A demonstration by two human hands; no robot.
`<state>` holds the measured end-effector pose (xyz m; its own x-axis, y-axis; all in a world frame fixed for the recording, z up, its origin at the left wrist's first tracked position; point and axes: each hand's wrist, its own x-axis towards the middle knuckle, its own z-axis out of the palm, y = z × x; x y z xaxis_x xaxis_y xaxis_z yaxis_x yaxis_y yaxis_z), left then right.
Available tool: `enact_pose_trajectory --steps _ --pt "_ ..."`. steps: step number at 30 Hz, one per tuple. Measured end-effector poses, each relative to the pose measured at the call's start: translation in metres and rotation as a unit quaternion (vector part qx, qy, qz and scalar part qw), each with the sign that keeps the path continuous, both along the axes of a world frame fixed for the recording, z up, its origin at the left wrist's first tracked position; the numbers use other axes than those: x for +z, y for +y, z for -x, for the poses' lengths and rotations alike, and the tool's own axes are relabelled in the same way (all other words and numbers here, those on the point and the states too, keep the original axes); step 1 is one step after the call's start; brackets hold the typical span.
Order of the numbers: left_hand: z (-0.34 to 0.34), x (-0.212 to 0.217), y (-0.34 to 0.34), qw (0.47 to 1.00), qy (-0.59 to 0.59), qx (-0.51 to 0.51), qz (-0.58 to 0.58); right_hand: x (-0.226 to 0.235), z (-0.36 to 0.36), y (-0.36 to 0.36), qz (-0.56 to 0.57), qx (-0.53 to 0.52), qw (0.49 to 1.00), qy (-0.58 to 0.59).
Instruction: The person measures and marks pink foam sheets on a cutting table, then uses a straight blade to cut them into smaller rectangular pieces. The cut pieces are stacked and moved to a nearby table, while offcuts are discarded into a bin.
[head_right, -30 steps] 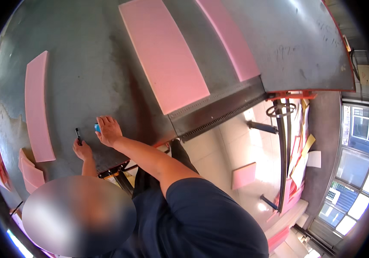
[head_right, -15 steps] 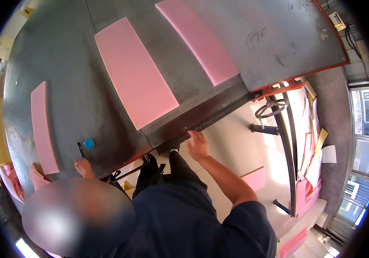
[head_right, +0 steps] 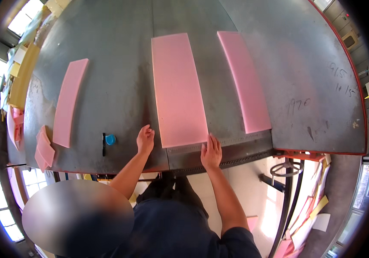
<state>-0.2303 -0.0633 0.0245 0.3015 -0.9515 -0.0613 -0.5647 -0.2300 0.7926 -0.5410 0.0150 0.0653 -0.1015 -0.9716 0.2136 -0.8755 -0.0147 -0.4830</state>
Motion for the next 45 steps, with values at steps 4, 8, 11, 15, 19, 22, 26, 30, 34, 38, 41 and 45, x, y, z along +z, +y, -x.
enact_pose_trajectory --steps 4,8,11,15,19,22,26,30,34,38,41,45 --pt "0.027 -0.001 0.001 0.995 -0.015 0.005 -0.095 -0.018 0.01 -0.012 -0.054 -0.117 0.991 -0.024" --pt "0.024 0.002 -0.004 0.985 0.051 0.0 -0.164 -0.033 0.027 0.0 -0.029 -0.164 0.986 -0.01" --pt "0.022 0.001 -0.006 0.983 0.048 0.003 -0.177 -0.04 0.031 0.01 -0.014 -0.157 0.987 -0.022" --pt "0.022 0.004 -0.01 0.978 0.038 0.003 -0.204 -0.043 0.028 0.007 -0.01 -0.16 0.987 -0.031" --pt "0.026 0.003 -0.012 0.979 0.01 -0.014 -0.201 -0.041 0.028 -0.002 0.013 -0.13 0.991 -0.008" --pt "0.022 -0.007 -0.009 0.981 0.018 -0.008 -0.191 -0.026 0.011 -0.019 0.02 -0.058 0.998 0.019" --pt "0.014 -0.02 -0.001 0.988 -0.052 -0.047 -0.136 -0.007 -0.027 -0.035 -0.049 0.062 0.995 0.056" --pt "0.013 -0.011 -0.029 0.988 -0.077 -0.03 -0.127 -0.01 -0.037 -0.058 -0.061 0.116 0.989 0.072" --pt "0.005 0.015 -0.09 0.988 -0.136 -0.06 0.033 -0.024 -0.039 -0.058 -0.087 0.119 0.985 0.093" --pt "-0.006 -0.008 -0.151 0.962 -0.204 -0.123 0.133 -0.036 -0.038 -0.058 -0.096 0.127 0.983 0.093" --pt "-0.007 -0.015 -0.164 0.948 -0.232 -0.163 0.145 -0.035 -0.037 -0.058 -0.102 0.12 0.984 0.087" --pt "-0.005 -0.016 -0.17 0.943 -0.244 -0.183 0.13 -0.033 -0.039 -0.063 -0.118 0.117 0.982 0.09"
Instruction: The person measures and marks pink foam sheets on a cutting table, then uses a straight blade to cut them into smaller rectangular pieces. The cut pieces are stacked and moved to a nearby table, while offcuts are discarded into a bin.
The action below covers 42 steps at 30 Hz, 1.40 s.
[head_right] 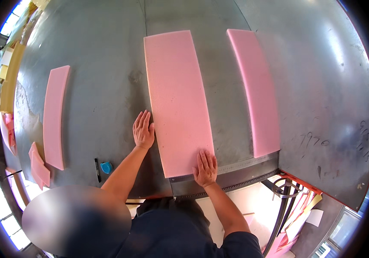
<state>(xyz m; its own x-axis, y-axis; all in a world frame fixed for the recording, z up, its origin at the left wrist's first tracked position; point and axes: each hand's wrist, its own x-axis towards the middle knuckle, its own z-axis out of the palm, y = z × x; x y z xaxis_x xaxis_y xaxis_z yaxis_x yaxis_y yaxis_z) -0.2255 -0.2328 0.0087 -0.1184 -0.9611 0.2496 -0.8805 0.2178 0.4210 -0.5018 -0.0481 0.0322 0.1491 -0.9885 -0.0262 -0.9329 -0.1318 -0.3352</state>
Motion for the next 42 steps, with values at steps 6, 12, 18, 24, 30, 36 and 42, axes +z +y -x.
enact_pose_trajectory --steps 6,12,18,24,30,36,42 --pt "0.006 0.005 -0.001 1.0 -0.017 0.006 -0.008 0.001 0.003 0.0 0.0 -0.005 1.0 -0.004" --pt "0.004 0.003 0.0 1.0 -0.008 0.007 0.005 -0.003 0.004 0.0 0.015 -0.001 1.0 -0.01" --pt "0.002 -0.001 0.001 1.0 -0.019 0.006 0.002 -0.006 0.005 0.001 0.019 0.003 1.0 -0.017" --pt "0.005 -0.002 0.001 0.999 -0.018 0.01 0.031 -0.001 0.004 0.003 0.022 -0.002 1.0 -0.013" --pt "0.004 -0.008 0.0 0.998 -0.027 0.004 0.059 -0.002 0.006 0.001 0.046 0.001 0.999 -0.022" --pt "0.004 -0.013 0.0 0.997 -0.029 0.01 0.066 -0.007 0.007 0.003 0.074 0.005 0.997 -0.026" --pt "0.001 -0.019 0.001 0.996 -0.03 0.014 0.088 -0.009 0.006 0.006 0.09 0.006 0.996 -0.029"
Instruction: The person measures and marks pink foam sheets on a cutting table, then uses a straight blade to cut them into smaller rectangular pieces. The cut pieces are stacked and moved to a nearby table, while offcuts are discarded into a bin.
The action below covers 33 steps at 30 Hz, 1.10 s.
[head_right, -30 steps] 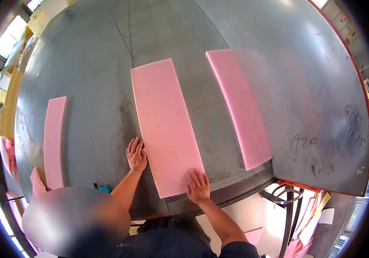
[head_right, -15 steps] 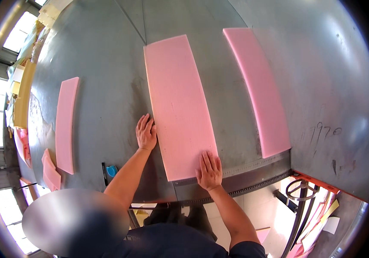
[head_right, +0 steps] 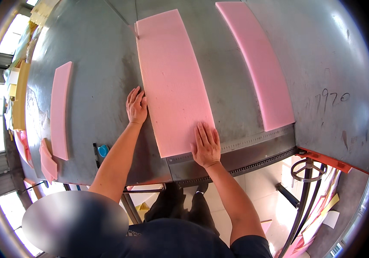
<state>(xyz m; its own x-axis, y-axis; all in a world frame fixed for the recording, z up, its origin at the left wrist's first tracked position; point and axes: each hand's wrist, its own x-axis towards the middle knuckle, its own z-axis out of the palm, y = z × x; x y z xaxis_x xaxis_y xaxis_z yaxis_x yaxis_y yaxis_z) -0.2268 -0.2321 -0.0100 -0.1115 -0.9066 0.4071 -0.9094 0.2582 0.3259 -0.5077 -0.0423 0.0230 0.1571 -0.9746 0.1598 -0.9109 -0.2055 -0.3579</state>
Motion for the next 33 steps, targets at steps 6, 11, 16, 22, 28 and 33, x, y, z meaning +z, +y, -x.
enact_pose_trajectory --steps 6,11,16,22,28,33 --pt "0.0 -0.003 -0.001 1.0 -0.015 -0.002 0.015 0.002 0.002 0.004 0.012 -0.013 1.0 0.011" --pt "-0.003 -0.007 0.0 1.0 -0.004 0.0 0.024 -0.001 -0.001 0.009 0.034 -0.008 0.999 0.017" --pt "-0.001 -0.008 -0.002 1.0 0.002 -0.006 0.03 -0.005 0.0 0.011 0.052 -0.015 0.998 0.023" --pt "-0.011 -0.004 0.0 0.998 0.04 -0.003 0.046 -0.006 -0.005 0.013 0.084 -0.012 0.996 0.023" --pt "-0.003 -0.004 0.085 0.988 0.132 0.053 0.06 -0.014 -0.001 0.016 0.105 -0.027 0.993 0.037" --pt "0.002 0.0 0.161 0.95 0.295 0.056 -0.089 -0.015 -0.004 0.018 0.139 -0.024 0.99 0.019"
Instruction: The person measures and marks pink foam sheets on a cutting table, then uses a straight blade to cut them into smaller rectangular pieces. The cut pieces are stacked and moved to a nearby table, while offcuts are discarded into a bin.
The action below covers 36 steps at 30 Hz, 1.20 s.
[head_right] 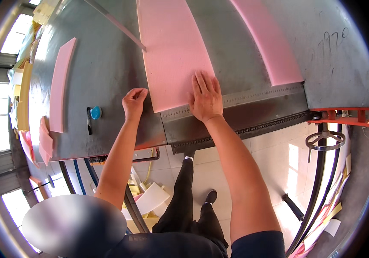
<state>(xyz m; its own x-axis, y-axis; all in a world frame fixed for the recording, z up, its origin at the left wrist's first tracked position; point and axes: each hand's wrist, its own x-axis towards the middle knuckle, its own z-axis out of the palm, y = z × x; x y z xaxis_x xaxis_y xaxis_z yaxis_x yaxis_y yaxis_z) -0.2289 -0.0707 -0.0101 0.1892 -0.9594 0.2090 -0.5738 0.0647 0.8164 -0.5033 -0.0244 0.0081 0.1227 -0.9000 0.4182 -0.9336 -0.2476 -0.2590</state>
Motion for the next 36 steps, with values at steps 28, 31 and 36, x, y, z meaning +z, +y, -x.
enact_pose_trajectory --steps 28,31,36 --pt "-0.009 -0.023 0.001 0.999 -0.01 -0.029 -0.025 -0.016 -0.002 0.006 0.012 -0.03 0.999 0.021" --pt "-0.008 -0.022 -0.002 0.998 -0.038 -0.025 -0.032 -0.019 -0.002 0.006 0.017 -0.036 0.999 0.026" --pt "-0.002 -0.022 -0.003 0.998 -0.017 -0.031 -0.049 -0.021 0.004 0.008 0.006 -0.043 0.999 0.01"
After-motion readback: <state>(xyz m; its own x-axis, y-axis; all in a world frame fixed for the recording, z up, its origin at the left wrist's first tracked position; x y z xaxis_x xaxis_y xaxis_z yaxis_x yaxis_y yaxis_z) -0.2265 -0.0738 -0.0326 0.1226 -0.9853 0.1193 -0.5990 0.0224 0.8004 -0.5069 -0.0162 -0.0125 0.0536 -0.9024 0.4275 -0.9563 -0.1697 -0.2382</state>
